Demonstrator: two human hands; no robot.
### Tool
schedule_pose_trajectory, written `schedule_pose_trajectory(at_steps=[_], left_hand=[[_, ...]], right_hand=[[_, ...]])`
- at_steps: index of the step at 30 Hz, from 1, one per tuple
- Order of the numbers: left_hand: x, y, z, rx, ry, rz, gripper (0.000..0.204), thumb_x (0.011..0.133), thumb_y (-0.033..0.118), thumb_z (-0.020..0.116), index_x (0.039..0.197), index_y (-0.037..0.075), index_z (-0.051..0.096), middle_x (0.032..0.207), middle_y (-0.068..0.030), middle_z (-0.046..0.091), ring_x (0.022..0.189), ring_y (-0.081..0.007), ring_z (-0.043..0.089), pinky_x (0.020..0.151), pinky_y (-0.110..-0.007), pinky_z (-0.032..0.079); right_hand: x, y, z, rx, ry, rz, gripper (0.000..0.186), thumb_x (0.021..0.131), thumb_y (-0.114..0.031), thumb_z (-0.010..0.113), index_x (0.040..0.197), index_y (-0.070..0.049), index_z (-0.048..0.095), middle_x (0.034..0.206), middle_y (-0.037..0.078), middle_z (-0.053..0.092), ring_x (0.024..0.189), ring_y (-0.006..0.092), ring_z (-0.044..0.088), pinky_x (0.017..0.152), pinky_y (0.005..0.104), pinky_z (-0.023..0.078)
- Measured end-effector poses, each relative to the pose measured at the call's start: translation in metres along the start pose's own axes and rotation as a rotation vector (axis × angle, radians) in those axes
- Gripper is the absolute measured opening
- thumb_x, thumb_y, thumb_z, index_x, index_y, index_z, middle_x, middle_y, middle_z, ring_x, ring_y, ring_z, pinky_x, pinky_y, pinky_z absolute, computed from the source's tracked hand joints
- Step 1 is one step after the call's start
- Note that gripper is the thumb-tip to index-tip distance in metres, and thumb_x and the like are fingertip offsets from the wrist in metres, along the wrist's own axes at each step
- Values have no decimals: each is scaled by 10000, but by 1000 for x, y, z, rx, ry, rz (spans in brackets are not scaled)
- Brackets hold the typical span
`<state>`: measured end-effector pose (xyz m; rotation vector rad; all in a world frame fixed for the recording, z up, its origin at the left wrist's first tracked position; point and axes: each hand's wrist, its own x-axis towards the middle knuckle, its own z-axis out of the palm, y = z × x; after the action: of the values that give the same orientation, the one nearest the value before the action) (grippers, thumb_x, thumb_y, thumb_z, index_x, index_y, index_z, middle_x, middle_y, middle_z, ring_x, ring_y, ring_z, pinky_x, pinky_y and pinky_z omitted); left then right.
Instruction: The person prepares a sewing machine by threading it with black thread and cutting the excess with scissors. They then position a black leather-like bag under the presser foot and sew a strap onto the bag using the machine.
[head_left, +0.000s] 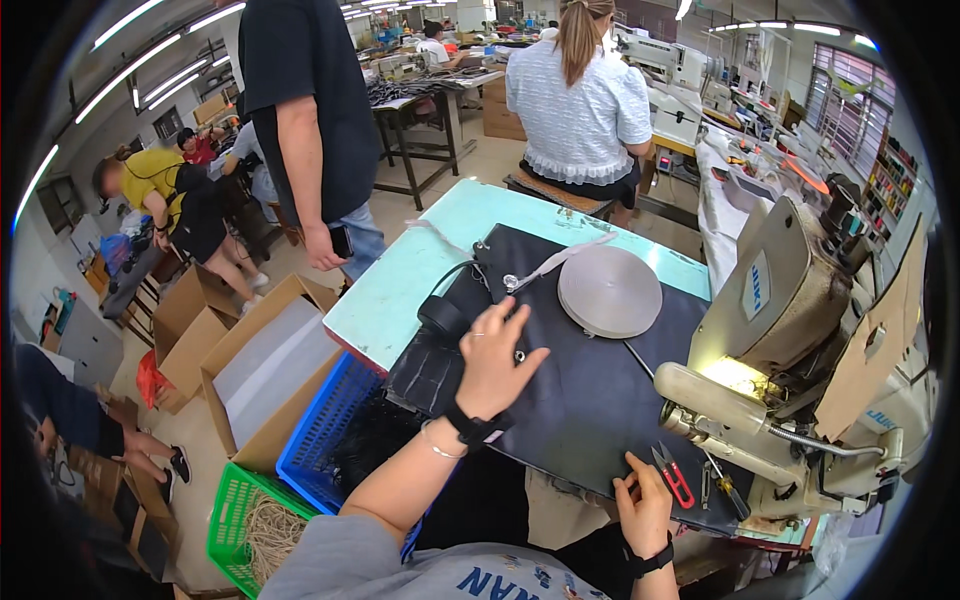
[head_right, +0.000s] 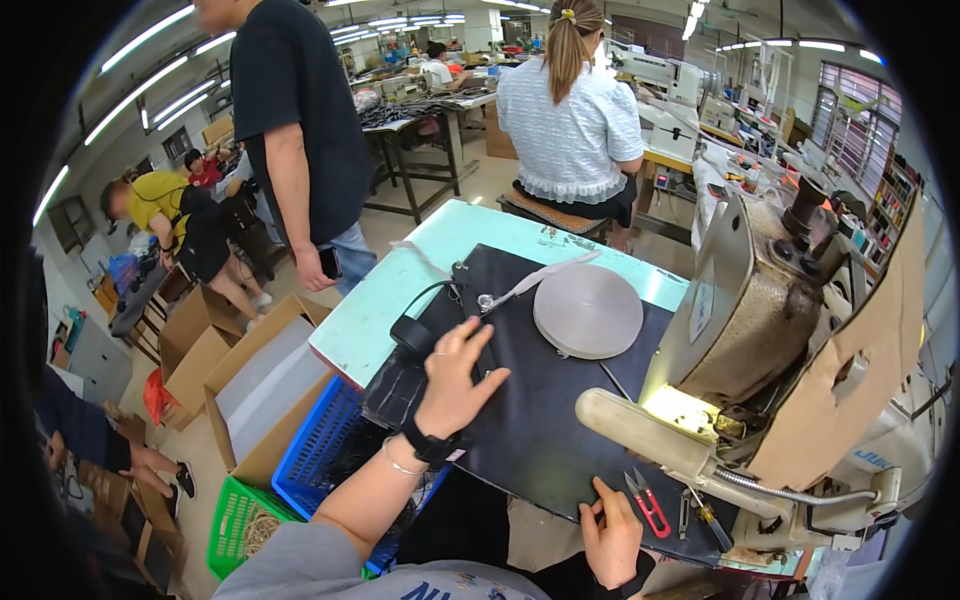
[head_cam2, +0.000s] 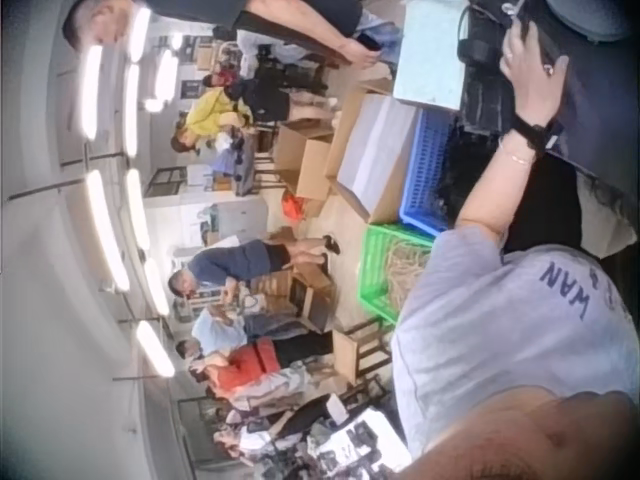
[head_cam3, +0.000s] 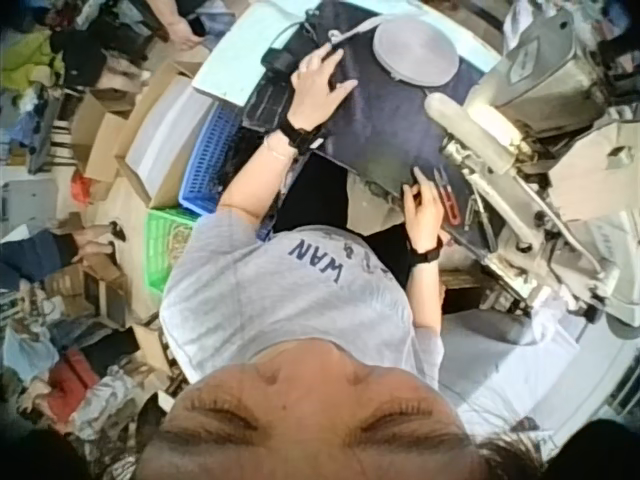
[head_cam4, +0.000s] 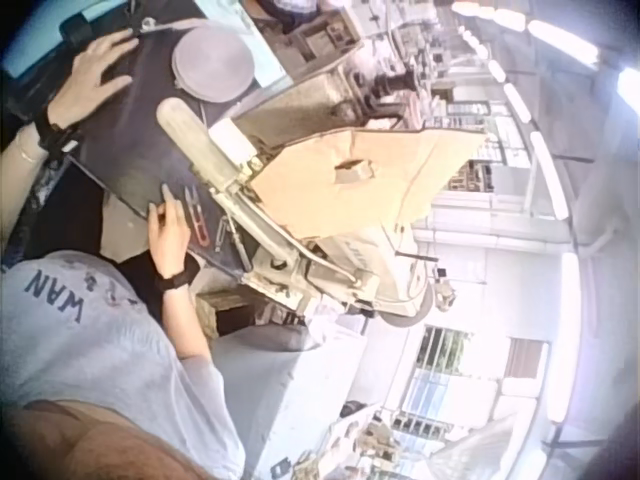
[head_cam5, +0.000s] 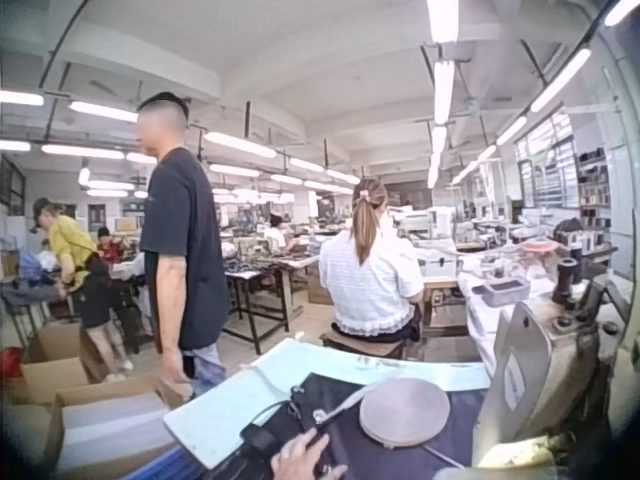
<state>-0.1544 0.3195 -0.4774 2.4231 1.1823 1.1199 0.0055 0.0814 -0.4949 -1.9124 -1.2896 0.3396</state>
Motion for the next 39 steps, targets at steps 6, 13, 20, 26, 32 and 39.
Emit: schedule_pose_trajectory(at_steps=[6, 13, 20, 26, 32, 39], left_hand=[[0, -50, -41, 253, 108, -223, 748, 694, 261, 764, 1328, 74, 413, 1400, -202, 304, 1296, -381, 280, 1005, -522, 284], [5, -113, -43, -159, 20, -269, 801, 707, 260, 783, 1348, 26, 366, 1276, -213, 448, 1154, -302, 479, 949, -365, 409], [-21, -57, -71, -1310, -30, -497, 489, 905, 149, 577, 1339, 56, 371, 1172, -80, 527, 982, -143, 574, 766, -271, 516], [-59, -33, -67, -928, -146, -500, 637, 839, 109, 651, 1375, 34, 315, 1192, -105, 491, 993, -123, 539, 825, -215, 460], [-93, -40, -81, -820, -165, -460, 786, 781, 23, 700, 1405, 27, 222, 1339, -169, 380, 1097, -183, 519, 874, -282, 469], [-96, -51, -85, -736, -152, -465, 838, 719, 111, 778, 1395, 45, 289, 1266, -139, 434, 1021, -181, 537, 806, -280, 481]], right_hand=[[1, 9, 8, -86, 111, -131, 242, 735, -40, 678, 974, -39, 644, 683, 65, 503, 539, 204, 520, 498, 311, 401], [2, 8, 12, -75, 131, -105, 181, 743, -70, 687, 919, -47, 654, 668, 61, 517, 562, 223, 546, 512, 321, 421], [5, 4, 5, -4, 130, -106, 101, 758, -91, 691, 840, -35, 670, 689, 77, 563, 561, 219, 565, 513, 308, 431], [15, -11, 2, 170, -34, -69, 114, 775, -92, 676, 865, -23, 664, 700, 80, 569, 556, 210, 563, 520, 296, 436], [55, -48, 18, 177, -175, -242, 193, 793, -91, 649, 965, -8, 628, 827, 102, 583, 645, 228, 574, 606, 312, 467], [120, -112, 58, 262, -206, -335, 226, 795, -137, 645, 990, -24, 624, 885, 107, 571, 814, 244, 557, 730, 342, 460]])
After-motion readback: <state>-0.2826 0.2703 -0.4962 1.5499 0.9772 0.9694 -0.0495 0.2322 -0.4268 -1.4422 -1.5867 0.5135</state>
